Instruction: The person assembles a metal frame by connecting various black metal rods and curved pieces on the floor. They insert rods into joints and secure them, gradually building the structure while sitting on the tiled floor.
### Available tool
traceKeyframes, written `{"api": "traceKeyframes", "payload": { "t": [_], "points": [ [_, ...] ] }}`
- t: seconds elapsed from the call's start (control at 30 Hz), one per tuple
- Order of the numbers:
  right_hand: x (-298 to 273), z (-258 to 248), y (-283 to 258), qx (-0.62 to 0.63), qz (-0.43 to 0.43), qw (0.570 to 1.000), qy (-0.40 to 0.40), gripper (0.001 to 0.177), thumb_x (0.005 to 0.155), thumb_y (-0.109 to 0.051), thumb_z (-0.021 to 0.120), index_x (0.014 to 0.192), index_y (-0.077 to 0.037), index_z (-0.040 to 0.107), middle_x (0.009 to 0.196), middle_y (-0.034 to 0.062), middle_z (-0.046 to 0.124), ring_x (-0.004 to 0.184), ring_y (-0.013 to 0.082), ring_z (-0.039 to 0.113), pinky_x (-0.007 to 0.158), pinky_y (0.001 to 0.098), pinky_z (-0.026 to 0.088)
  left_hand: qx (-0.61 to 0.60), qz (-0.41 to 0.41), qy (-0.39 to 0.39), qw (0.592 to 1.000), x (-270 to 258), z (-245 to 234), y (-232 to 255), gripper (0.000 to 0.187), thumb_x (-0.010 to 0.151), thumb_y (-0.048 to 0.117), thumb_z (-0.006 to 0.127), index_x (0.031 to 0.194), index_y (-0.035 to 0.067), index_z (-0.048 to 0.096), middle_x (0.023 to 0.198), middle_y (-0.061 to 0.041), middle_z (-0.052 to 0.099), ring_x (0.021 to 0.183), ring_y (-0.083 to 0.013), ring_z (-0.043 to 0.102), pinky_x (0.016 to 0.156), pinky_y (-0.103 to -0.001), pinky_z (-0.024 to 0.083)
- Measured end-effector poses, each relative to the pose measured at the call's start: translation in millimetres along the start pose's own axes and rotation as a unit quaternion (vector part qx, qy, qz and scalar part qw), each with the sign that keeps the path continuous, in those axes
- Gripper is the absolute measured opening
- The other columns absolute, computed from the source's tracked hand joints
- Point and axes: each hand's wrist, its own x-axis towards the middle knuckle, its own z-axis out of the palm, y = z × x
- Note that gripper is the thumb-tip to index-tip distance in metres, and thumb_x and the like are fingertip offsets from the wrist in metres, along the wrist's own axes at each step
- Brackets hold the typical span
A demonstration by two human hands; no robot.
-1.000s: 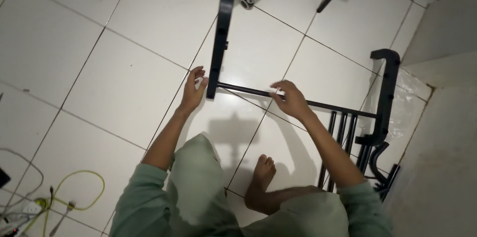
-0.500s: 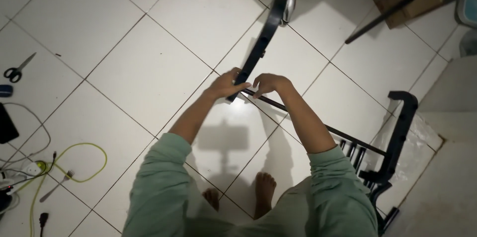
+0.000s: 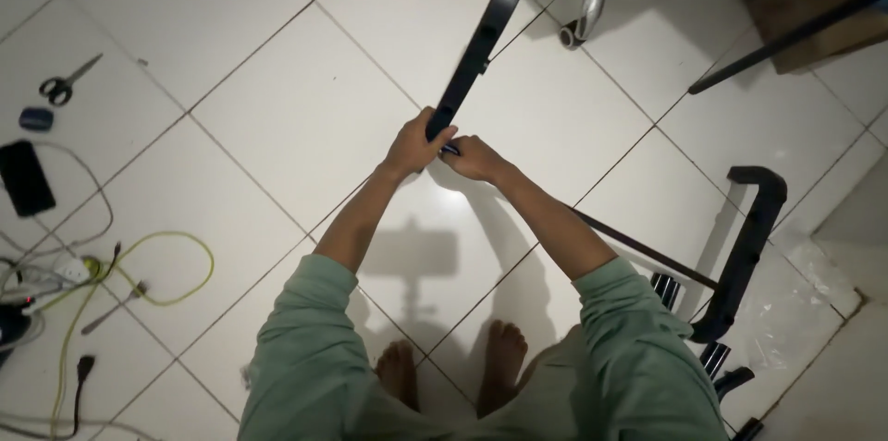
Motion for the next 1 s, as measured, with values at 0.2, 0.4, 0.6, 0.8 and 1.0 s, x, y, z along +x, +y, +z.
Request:
{"api": "traceKeyframes", "payload": {
  "t": [0.2,0.4,0.6,0.8,1.0],
  "points": [
    [-14.2,15.1,-13.0,-0.111,0.000,0.992,0.052,0.036,0.092,-0.034,0.062,0.089,0.000,0.073,0.081,0.0192,0.073,0.076,0.0357,0.072,0.073,0.0454,0.057,-0.002,-0.003,0.031,0.999,-9.0,-4.1,-0.6,0.046,0.094,0.047,0.069,0.099,0.002,0.060,0.068,-0.011,0.067,0.061,-0.0237,0.069,0.059,-0.035,0.052],
    [-23.0,14.6,-11.3,-0.242,-0.011,0.961,0.134,0.036,0.094,-0.036,0.066,0.094,0.000,0.068,0.075,0.0194,0.072,0.067,0.0358,0.071,0.066,0.0457,0.058,-0.005,-0.134,0.001,0.991,1.6,-2.1,38.1,0.057,0.092,0.055,0.065,0.093,-0.002,0.066,0.063,-0.011,0.069,0.051,-0.0241,0.071,0.052,-0.034,0.056],
    [-38.5,22.7,-8.2,-0.235,-0.024,0.961,0.141,0.034,0.090,-0.034,0.068,0.097,-0.001,0.067,0.074,0.0208,0.071,0.067,0.0378,0.071,0.065,0.0464,0.058,-0.007,-0.285,-0.084,0.955,-2.8,-9.7,60.3,0.063,0.092,0.057,0.060,0.077,-0.003,0.069,0.062,-0.016,0.070,0.049,-0.0255,0.072,0.047,-0.035,0.059],
    [-56.5,24.9,-20.1,-0.218,0.009,0.972,0.091,0.027,0.092,-0.029,0.067,0.089,-0.002,0.072,0.074,0.0206,0.071,0.067,0.0371,0.071,0.068,0.0458,0.058,-0.003,-0.224,-0.055,0.973,-33.6,-6.0,58.6,0.061,0.091,0.057,0.062,0.086,-0.004,0.068,0.064,-0.015,0.071,0.051,-0.0249,0.073,0.048,-0.035,0.059],
    [-67.6,14.8,-35.7,-0.201,-0.043,0.973,0.106,0.026,0.092,-0.026,0.068,0.088,-0.002,0.073,0.071,0.0210,0.070,0.064,0.0365,0.070,0.064,0.0452,0.058,0.072,0.021,0.029,0.997,-50.0,-4.3,32.6,0.057,0.092,0.051,0.069,0.102,-0.004,0.061,0.069,-0.016,0.069,0.062,-0.0291,0.073,0.058,-0.040,0.059]
  ]
}}
